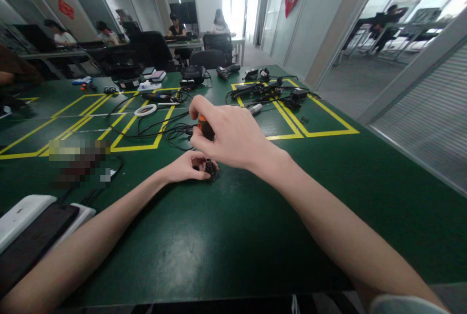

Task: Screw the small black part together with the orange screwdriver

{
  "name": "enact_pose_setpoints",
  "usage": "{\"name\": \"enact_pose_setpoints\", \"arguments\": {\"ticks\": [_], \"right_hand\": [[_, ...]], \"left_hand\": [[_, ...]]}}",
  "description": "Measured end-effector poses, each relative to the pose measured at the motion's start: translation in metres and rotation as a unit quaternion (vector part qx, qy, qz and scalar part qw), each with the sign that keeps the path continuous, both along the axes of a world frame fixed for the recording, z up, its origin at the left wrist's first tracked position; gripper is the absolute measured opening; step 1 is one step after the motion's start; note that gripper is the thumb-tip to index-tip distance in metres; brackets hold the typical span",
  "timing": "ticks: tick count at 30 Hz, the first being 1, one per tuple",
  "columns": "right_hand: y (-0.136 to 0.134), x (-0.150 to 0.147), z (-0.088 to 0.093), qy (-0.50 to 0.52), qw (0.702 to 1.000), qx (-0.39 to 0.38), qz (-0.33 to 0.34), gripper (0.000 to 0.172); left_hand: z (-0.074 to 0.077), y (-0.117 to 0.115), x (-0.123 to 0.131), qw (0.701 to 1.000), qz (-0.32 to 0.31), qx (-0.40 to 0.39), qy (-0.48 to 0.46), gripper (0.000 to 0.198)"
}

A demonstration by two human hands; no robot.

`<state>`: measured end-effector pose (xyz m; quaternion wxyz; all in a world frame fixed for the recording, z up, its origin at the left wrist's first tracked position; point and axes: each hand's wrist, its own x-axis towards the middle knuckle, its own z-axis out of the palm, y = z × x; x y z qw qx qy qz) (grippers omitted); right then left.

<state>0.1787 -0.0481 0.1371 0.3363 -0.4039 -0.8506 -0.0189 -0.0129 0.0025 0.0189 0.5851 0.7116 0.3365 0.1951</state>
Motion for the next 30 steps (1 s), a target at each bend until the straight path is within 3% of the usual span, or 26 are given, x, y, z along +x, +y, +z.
{"name": "enact_pose_setpoints", "arguments": {"ticks": [4, 7, 9, 17, 22, 30], "right_hand": [[-0.001, 0.0, 0.001, 0.0, 1.0, 0.012, 0.002, 0.018], [-0.001, 0.0, 0.002, -0.004, 1.0, 0.005, -0.009, 0.029], [0.0, 0.0, 0.001, -0.004, 1.0, 0.004, -0.011, 0.027], [0.001, 0.0, -0.002, 0.0, 1.0, 0.028, -0.003, 0.018], [0.0, 0.0, 0.001, -0.003, 1.0, -0.002, -0.014, 0.029], [0.001, 0.0, 0.0, 0.016, 1.0, 0.002, 0.009, 0.013]], "left_hand": [[0.0, 0.001, 0.0, 1.0, -0.012, -0.015, -0.022, 0.043], [-0.001, 0.002, 0.0, 0.999, -0.012, -0.02, -0.028, 0.051], [-0.002, 0.003, 0.001, 1.0, -0.005, -0.011, -0.014, 0.053], [-0.007, 0.002, 0.004, 1.0, 0.008, 0.013, -0.004, 0.037], [-0.009, 0.003, 0.002, 1.0, 0.004, 0.024, -0.005, 0.031], [-0.012, 0.006, 0.0, 1.0, -0.01, 0.02, -0.014, 0.037]]}}
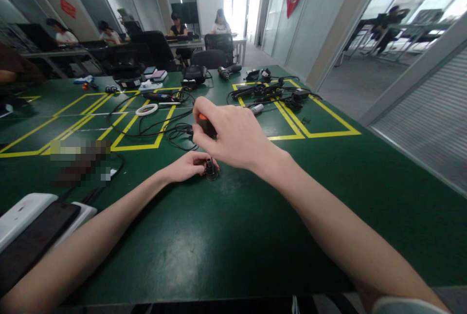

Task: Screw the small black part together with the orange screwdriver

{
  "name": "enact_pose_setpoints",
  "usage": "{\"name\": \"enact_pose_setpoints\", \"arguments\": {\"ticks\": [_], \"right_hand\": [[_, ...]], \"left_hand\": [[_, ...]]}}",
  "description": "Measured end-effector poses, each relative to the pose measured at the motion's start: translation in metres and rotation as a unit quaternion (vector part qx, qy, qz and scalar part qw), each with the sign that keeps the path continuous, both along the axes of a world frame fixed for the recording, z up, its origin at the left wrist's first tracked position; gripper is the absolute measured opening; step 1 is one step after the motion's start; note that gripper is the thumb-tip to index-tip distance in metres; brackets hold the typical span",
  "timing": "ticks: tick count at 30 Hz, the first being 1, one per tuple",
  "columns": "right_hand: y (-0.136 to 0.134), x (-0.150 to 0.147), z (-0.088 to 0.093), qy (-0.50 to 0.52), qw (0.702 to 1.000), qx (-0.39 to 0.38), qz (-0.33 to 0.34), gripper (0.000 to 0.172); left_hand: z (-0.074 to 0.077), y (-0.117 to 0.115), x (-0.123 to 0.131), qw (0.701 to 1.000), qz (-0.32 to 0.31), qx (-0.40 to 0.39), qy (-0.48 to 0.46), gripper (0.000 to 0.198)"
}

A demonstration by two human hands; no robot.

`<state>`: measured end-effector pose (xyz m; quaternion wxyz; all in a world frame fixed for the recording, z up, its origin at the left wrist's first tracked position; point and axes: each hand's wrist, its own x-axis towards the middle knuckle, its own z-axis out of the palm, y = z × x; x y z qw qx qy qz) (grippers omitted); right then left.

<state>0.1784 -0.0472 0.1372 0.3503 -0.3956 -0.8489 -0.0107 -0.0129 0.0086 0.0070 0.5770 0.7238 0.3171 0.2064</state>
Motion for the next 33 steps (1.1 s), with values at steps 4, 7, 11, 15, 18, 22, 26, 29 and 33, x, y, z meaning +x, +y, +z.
{"name": "enact_pose_setpoints", "arguments": {"ticks": [4, 7, 11, 15, 18, 22, 26, 29, 33], "right_hand": [[-0.0013, 0.0001, 0.0014, -0.008, 1.0, -0.008, 0.001, 0.017], [-0.002, -0.0002, 0.0021, -0.015, 1.0, -0.015, -0.009, 0.026], [-0.0012, -0.0006, 0.0, -0.018, 1.0, -0.007, -0.009, 0.015], [-0.0006, -0.0011, -0.0026, -0.013, 1.0, 0.005, -0.006, 0.02], [-0.0017, -0.0013, -0.0017, -0.005, 1.0, -0.006, 0.005, 0.022], [-0.0031, -0.0013, 0.0014, 0.002, 1.0, -0.021, 0.007, 0.022], [-0.0021, -0.0017, 0.0016, -0.001, 1.0, -0.02, -0.007, 0.024], [-0.0016, -0.0019, 0.0007, -0.001, 1.0, -0.012, -0.002, 0.017], [-0.0024, -0.0019, 0.0013, -0.004, 1.0, -0.011, 0.003, 0.018]], "left_hand": [[-0.0017, 0.0004, -0.0009, 1.0, 0.002, 0.0, -0.007, 0.034], [-0.0022, 0.0007, -0.0013, 1.0, 0.002, -0.003, -0.008, 0.034], [-0.0031, 0.001, -0.001, 1.0, 0.005, -0.007, -0.006, 0.037], [-0.0042, 0.001, 0.0, 1.0, 0.013, -0.008, -0.003, 0.036], [-0.0034, 0.0005, 0.0006, 1.0, 0.014, -0.009, 0.002, 0.036], [0.0004, -0.0007, 0.0008, 1.0, 0.012, -0.011, 0.009, 0.039], [0.0028, -0.0016, 0.001, 1.0, 0.009, -0.013, 0.011, 0.039], [0.0008, -0.0009, 0.0011, 1.0, 0.01, -0.012, 0.009, 0.038], [-0.0026, 0.0004, 0.0005, 1.0, 0.015, -0.01, 0.001, 0.037]]}}
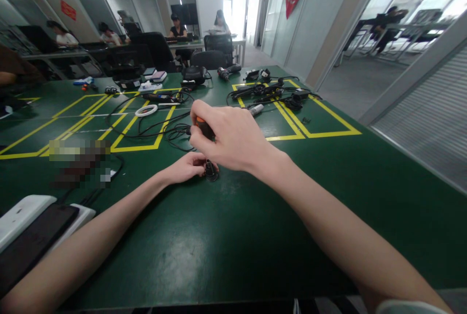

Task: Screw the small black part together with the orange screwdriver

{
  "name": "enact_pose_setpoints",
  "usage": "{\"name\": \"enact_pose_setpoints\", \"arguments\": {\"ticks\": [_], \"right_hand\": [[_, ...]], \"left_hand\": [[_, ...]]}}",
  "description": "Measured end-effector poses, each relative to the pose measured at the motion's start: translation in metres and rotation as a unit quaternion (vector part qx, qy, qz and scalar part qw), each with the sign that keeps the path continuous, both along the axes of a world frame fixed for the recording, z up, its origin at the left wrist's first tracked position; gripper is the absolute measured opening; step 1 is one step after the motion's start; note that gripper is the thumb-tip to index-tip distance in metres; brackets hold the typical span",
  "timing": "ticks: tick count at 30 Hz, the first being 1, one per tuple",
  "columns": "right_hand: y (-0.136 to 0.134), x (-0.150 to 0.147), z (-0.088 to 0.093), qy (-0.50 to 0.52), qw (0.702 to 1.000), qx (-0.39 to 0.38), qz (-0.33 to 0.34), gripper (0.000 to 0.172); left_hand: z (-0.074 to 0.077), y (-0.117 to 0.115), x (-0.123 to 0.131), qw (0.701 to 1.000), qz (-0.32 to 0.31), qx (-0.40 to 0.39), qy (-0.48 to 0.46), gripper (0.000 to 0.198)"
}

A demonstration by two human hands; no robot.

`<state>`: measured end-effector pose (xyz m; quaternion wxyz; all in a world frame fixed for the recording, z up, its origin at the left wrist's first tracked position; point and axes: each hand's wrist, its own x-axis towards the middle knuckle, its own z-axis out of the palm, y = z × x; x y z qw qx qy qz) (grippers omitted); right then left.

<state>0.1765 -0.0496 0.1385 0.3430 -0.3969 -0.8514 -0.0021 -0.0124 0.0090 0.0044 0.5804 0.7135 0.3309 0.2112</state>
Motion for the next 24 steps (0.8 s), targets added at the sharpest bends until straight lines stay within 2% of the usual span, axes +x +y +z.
{"name": "enact_pose_setpoints", "arguments": {"ticks": [3, 7, 13, 18, 24], "right_hand": [[-0.0002, -0.0002, 0.0005, -0.007, 1.0, -0.003, -0.013, 0.026], [0.0007, -0.0004, -0.001, -0.014, 1.0, 0.005, -0.02, 0.018], [-0.0005, 0.0001, -0.0011, -0.009, 1.0, 0.013, -0.013, 0.019], [-0.0019, -0.0005, 0.0011, -0.01, 1.0, -0.007, -0.015, 0.031], [-0.0005, -0.0007, -0.001, -0.012, 1.0, 0.003, -0.018, 0.021]], "left_hand": [[-0.0003, 0.0, -0.0007, 1.0, -0.001, 0.001, -0.004, 0.037], [-0.0002, -0.0004, -0.0008, 1.0, 0.0, 0.0, -0.008, 0.035], [-0.0005, 0.0003, 0.0003, 1.0, 0.001, -0.001, -0.003, 0.033], [0.0036, -0.0016, 0.0009, 1.0, 0.001, 0.0, 0.004, 0.035], [0.0025, -0.0014, 0.0, 1.0, 0.005, 0.001, 0.002, 0.035]]}}
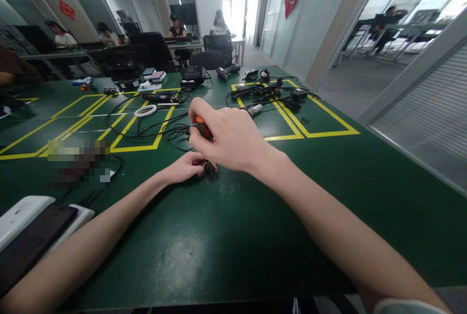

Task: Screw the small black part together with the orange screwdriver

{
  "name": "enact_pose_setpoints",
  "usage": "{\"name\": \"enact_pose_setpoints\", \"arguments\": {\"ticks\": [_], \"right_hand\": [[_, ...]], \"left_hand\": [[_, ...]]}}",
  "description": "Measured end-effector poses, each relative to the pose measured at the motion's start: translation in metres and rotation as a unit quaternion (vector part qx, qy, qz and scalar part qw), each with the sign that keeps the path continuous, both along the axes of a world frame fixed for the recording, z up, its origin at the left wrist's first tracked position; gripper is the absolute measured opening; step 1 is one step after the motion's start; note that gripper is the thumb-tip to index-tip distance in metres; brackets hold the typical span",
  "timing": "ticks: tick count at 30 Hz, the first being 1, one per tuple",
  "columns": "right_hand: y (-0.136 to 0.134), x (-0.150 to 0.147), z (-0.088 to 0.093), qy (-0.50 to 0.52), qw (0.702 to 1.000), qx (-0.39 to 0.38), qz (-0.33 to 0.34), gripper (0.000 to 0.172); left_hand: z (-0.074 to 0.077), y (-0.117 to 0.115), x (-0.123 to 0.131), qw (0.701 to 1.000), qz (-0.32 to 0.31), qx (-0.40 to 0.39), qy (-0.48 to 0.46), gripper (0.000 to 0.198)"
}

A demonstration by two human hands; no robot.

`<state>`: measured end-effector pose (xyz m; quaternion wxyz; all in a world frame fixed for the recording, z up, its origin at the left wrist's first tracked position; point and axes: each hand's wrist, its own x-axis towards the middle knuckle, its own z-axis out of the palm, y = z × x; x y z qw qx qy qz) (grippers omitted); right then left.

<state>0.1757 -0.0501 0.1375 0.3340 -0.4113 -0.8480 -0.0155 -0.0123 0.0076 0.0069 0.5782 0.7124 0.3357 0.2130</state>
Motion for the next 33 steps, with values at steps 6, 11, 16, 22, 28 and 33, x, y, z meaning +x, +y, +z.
{"name": "enact_pose_setpoints", "arguments": {"ticks": [6, 11, 16, 22, 28, 33], "right_hand": [[-0.0008, 0.0009, 0.0008, 0.006, 1.0, -0.005, 0.018, 0.019], [-0.0006, 0.0011, 0.0031, 0.005, 1.0, -0.007, 0.009, 0.031], [-0.0002, 0.0008, 0.0021, -0.007, 1.0, -0.005, 0.003, 0.02], [-0.0018, 0.0009, 0.0027, -0.007, 1.0, 0.0, 0.005, 0.023], [-0.0014, 0.0006, 0.0029, -0.012, 1.0, -0.006, -0.002, 0.025], [-0.0009, 0.0006, 0.0012, 0.003, 1.0, 0.004, -0.004, 0.019]], "left_hand": [[-0.0035, 0.0022, -0.0008, 1.0, -0.004, -0.002, -0.009, 0.033], [-0.0011, 0.0008, -0.0025, 1.0, -0.013, 0.002, -0.009, 0.035], [-0.0004, 0.0, -0.003, 1.0, -0.016, 0.007, -0.006, 0.033], [-0.0014, 0.0008, -0.0023, 1.0, -0.012, 0.011, -0.005, 0.029], [-0.0008, 0.0009, -0.0026, 1.0, -0.015, 0.009, -0.008, 0.028], [-0.0035, 0.0024, -0.0016, 1.0, -0.013, 0.007, -0.011, 0.028]]}}
